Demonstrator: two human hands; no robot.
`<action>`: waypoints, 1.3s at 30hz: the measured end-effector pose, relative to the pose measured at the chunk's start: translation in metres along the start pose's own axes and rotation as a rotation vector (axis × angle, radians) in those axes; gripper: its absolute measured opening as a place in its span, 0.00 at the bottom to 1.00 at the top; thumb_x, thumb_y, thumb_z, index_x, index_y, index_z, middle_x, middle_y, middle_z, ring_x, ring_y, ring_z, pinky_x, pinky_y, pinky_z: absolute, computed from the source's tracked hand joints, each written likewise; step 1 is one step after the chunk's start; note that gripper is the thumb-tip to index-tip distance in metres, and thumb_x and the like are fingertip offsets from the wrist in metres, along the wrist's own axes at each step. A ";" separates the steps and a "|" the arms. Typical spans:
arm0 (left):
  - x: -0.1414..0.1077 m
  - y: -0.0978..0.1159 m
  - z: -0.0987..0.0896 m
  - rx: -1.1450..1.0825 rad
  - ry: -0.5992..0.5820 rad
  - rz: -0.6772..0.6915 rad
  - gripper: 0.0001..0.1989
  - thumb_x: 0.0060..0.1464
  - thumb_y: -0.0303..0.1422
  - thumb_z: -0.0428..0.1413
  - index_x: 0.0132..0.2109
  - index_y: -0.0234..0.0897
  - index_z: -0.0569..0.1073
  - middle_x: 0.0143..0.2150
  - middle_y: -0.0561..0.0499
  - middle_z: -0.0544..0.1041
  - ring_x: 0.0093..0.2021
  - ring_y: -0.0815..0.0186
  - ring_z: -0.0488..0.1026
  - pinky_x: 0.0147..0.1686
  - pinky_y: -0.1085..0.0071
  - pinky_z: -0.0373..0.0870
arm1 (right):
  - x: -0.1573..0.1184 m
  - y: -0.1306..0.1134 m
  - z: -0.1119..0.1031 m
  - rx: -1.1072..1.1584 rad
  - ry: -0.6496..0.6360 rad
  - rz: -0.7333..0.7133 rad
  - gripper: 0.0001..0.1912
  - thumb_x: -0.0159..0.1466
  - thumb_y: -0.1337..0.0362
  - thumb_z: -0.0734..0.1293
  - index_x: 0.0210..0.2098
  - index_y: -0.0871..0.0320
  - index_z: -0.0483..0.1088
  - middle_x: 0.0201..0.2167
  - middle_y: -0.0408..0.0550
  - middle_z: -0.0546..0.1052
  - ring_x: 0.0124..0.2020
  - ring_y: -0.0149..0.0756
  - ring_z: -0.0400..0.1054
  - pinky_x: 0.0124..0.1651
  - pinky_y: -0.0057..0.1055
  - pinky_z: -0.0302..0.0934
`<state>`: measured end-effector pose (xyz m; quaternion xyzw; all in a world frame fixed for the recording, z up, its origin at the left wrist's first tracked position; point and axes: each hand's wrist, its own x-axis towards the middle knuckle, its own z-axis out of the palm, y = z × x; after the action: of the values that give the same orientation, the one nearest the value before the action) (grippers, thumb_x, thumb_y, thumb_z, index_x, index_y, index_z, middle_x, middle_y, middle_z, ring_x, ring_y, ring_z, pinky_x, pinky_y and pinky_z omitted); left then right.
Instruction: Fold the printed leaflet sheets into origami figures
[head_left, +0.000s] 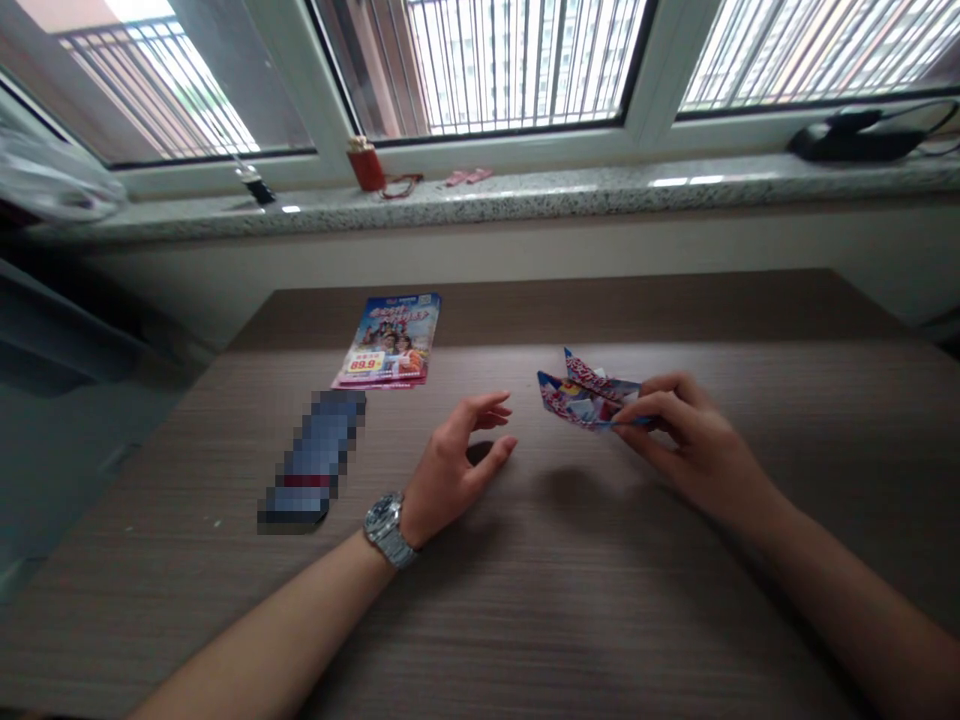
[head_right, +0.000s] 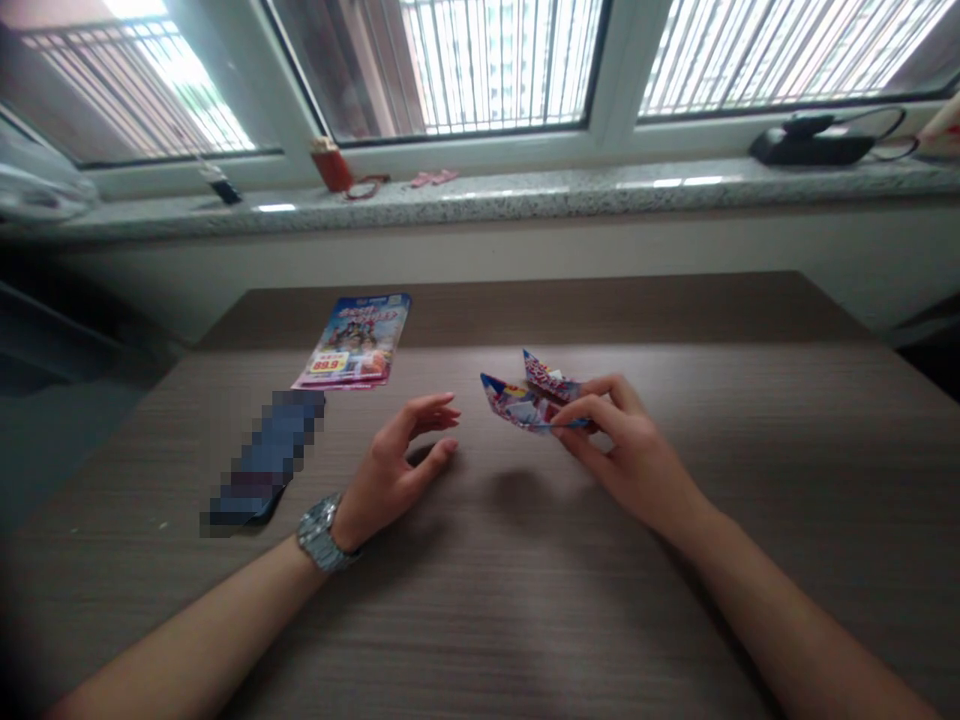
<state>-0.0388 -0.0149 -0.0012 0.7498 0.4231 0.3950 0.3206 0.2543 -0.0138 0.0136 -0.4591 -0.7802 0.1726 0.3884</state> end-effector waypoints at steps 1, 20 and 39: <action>0.000 0.000 0.001 -0.011 -0.006 0.004 0.24 0.64 0.32 0.57 0.64 0.43 0.63 0.55 0.45 0.75 0.54 0.63 0.76 0.57 0.63 0.74 | 0.000 -0.001 0.003 0.011 -0.021 -0.018 0.04 0.67 0.62 0.67 0.40 0.50 0.74 0.41 0.49 0.68 0.40 0.40 0.70 0.40 0.38 0.72; 0.004 -0.007 0.002 0.049 -0.100 0.020 0.09 0.64 0.32 0.57 0.50 0.39 0.76 0.46 0.47 0.79 0.45 0.64 0.77 0.47 0.67 0.75 | -0.005 0.006 0.025 0.077 -0.202 -0.087 0.10 0.69 0.64 0.65 0.49 0.49 0.73 0.45 0.50 0.67 0.35 0.34 0.69 0.38 0.35 0.70; 0.002 -0.009 0.002 0.002 -0.111 -0.012 0.09 0.64 0.34 0.58 0.50 0.39 0.76 0.46 0.48 0.79 0.46 0.65 0.77 0.47 0.69 0.76 | 0.008 0.058 0.018 -0.166 0.107 0.134 0.09 0.65 0.56 0.69 0.42 0.53 0.75 0.52 0.55 0.71 0.55 0.52 0.67 0.59 0.57 0.63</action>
<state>-0.0397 -0.0095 -0.0085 0.7684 0.4096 0.3505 0.3450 0.2719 0.0243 -0.0306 -0.5495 -0.7375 0.1082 0.3774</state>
